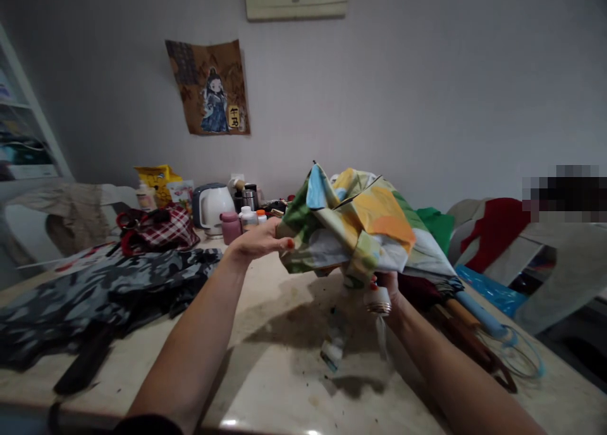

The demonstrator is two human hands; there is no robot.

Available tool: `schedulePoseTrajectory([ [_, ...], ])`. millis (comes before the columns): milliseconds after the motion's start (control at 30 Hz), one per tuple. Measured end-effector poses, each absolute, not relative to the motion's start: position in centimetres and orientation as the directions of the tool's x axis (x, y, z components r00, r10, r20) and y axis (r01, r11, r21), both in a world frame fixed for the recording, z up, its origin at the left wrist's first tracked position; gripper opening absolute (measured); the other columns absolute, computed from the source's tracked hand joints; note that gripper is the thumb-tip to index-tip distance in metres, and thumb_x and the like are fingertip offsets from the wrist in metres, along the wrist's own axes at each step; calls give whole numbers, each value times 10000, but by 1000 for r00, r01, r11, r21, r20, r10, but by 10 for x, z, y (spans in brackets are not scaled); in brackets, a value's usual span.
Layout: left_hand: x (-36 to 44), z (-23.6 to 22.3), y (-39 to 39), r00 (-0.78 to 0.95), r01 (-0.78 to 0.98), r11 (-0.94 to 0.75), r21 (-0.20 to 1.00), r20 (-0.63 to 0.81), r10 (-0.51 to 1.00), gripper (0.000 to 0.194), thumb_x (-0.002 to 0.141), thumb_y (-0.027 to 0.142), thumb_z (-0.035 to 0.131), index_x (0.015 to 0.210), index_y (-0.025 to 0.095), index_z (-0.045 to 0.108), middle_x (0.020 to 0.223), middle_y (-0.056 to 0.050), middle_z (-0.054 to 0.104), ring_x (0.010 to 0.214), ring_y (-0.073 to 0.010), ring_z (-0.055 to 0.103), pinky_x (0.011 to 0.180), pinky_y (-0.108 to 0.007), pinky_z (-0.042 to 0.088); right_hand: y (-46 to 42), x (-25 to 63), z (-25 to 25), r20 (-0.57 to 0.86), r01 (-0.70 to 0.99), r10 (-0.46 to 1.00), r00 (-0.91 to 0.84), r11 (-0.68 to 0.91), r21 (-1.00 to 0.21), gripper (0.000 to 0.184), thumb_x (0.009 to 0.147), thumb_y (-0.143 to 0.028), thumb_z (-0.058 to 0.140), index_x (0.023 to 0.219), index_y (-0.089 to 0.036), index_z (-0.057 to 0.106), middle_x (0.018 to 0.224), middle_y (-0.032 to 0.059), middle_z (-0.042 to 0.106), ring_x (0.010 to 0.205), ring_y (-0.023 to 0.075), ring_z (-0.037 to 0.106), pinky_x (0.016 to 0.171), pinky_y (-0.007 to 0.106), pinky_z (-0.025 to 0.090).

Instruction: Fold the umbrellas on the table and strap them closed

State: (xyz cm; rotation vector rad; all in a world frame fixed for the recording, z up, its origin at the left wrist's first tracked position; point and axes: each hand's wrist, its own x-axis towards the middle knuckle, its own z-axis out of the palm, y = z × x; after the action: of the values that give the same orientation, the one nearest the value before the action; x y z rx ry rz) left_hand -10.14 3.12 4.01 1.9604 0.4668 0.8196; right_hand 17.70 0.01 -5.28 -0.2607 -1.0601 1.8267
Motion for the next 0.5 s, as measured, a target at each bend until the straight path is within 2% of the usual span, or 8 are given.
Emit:
schedulePoseTrajectory([
  [67, -98, 38, 40, 566, -97, -465, 880, 434, 701, 584, 537, 585, 834, 825, 130, 607, 715, -14, 593, 606, -115, 540, 580, -219, 453, -2, 179, -48, 274, -650, 837, -473, -121, -750, 419, 486, -327, 787, 471, -174, 397, 446, -79, 230, 388, 39, 214, 372, 154, 280],
  [167, -92, 39, 50, 94, -128, -586, 800, 598, 796, 611, 555, 621, 810, 841, 152, 544, 743, -5, 585, 638, -110, 546, 604, -217, 449, -5, 175, -43, 281, -664, 859, -428, -88, -742, 365, 502, -289, 772, 494, -171, 427, 473, -70, 261, 418, 39, 228, 386, 145, 283],
  [233, -87, 43, 46, -250, 59, -728, 683, 716, 651, 542, 657, 617, 751, 840, 158, 530, 738, -1, 568, 649, -106, 538, 615, -215, 440, -6, 170, -41, 276, -665, 871, -406, -75, -743, 321, 498, -291, 771, 524, -170, 475, 489, -65, 290, 438, 44, 236, 394, 154, 289],
  [267, -85, 46, 39, -345, 183, -778, 601, 780, 522, 494, 716, 596, 716, 858, 157, 539, 761, -9, 572, 678, -112, 547, 646, -223, 448, -7, 168, -40, 272, -662, 877, -397, -69, -746, 310, 494, -293, 771, 532, -169, 490, 494, -61, 304, 446, 47, 241, 396, 162, 290],
  [333, -77, 53, 17, -327, 385, -831, 401, 901, 284, 391, 820, 526, 646, 921, 155, 576, 852, -38, 596, 763, -129, 568, 723, -244, 465, -6, 164, -41, 259, -649, 886, -384, -59, -759, 303, 491, -299, 771, 530, -169, 500, 504, -51, 331, 458, 55, 265, 403, 179, 293],
  [367, -72, 55, 4, -222, 430, -854, 293, 951, 215, 353, 846, 492, 629, 955, 158, 597, 914, -55, 612, 807, -139, 576, 746, -250, 472, -5, 162, -41, 252, -639, 891, -377, -53, -768, 300, 494, -303, 770, 530, -170, 504, 509, -46, 344, 464, 58, 283, 410, 184, 296],
  [433, -61, 58, -19, 71, 423, -885, 194, 967, 245, 351, 866, 431, 623, 1090, 160, 615, 994, -70, 630, 765, -133, 582, 704, -244, 484, -4, 160, -43, 240, -611, 901, -360, -34, -791, 290, 498, -316, 772, 542, -169, 526, 509, -43, 363, 467, 62, 315, 426, 193, 303],
  [500, -50, 57, -33, 253, 407, -882, 237, 899, 358, 475, 861, 410, 633, 1258, 160, 558, 1134, -106, 634, 765, -145, 612, 697, -256, 503, -3, 158, -45, 233, -572, 911, -341, -5, -820, 283, 500, -325, 776, 548, -166, 547, 485, -48, 369, 454, 62, 331, 434, 200, 307],
])
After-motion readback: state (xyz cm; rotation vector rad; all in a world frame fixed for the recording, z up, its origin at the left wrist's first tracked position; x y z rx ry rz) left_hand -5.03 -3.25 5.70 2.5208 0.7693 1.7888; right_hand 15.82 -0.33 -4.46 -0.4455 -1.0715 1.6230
